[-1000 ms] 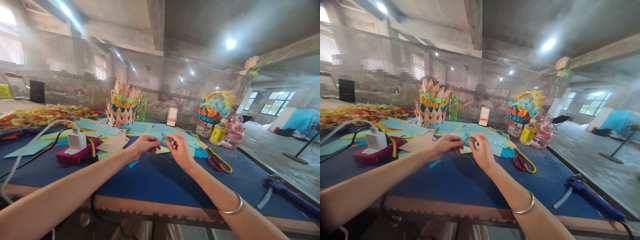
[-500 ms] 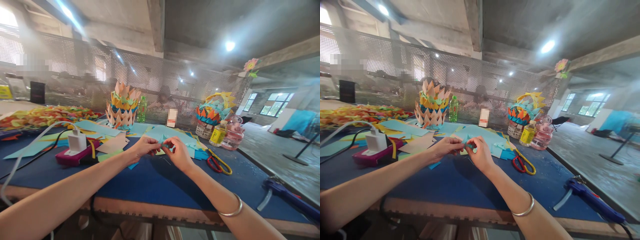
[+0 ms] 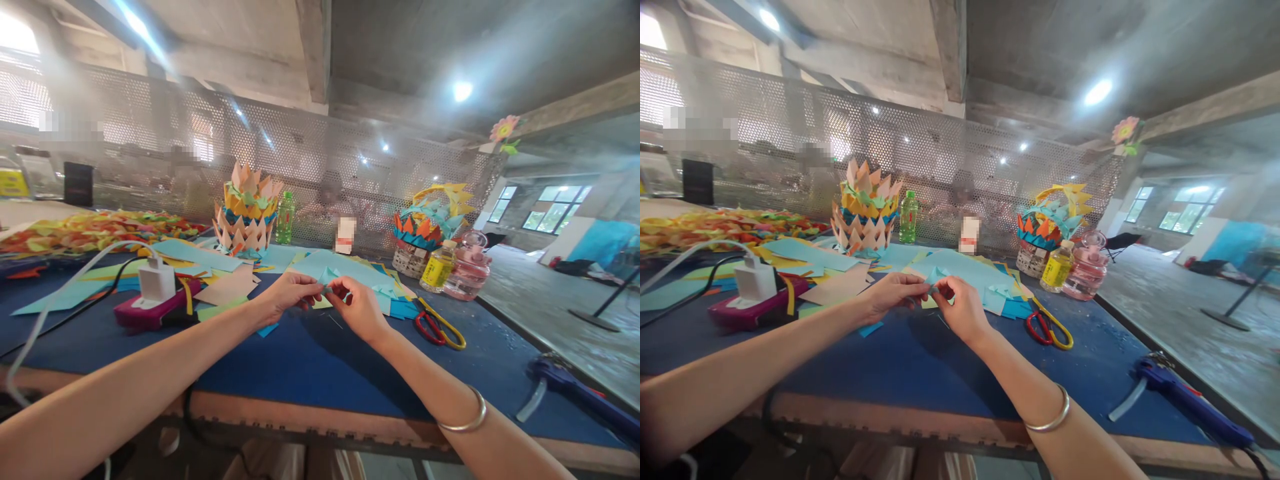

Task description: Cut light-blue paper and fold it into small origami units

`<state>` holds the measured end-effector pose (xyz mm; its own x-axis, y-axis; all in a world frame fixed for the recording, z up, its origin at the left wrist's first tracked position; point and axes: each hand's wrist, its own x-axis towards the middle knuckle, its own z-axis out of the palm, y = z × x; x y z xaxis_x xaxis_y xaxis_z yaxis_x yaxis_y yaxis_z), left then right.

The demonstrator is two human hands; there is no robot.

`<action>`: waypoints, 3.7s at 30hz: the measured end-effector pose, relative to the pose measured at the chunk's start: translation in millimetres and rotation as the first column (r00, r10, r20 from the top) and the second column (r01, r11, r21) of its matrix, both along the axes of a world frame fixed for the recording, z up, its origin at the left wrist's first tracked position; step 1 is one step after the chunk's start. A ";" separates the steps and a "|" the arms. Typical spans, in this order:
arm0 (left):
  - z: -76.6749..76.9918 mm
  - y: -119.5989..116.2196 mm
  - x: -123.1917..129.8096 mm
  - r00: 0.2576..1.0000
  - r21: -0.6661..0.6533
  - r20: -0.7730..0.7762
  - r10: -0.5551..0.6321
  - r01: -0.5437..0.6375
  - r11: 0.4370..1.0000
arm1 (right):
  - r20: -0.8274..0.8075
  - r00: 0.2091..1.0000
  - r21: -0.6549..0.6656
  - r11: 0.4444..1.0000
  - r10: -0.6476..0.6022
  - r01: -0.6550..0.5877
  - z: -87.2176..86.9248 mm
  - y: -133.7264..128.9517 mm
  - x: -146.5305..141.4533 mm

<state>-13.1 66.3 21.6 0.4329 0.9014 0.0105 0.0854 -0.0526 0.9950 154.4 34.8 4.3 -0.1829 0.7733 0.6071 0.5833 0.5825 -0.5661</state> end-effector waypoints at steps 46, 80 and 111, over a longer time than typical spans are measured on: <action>2.8 2.8 -4.6 0.997 -0.243 0.076 0.006 0.013 0.970 | 0.096 0.995 0.166 0.986 0.009 -0.025 2.2 -3.8 1.9; -2.1 6.8 -3.5 1.000 -0.119 0.008 -0.009 0.010 0.993 | 0.221 0.975 0.211 0.976 0.007 -0.055 1.6 -2.0 1.5; -1.3 2.5 -1.9 0.999 -0.021 0.030 -0.032 0.032 0.999 | -0.055 0.998 0.020 0.999 -0.036 0.037 1.7 -2.7 -3.0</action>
<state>-15.0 68.8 20.3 0.4612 0.8873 0.0045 0.0547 -0.0335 0.9979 151.4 32.1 6.0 -0.1213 0.7659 0.6315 0.5729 0.5735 -0.5856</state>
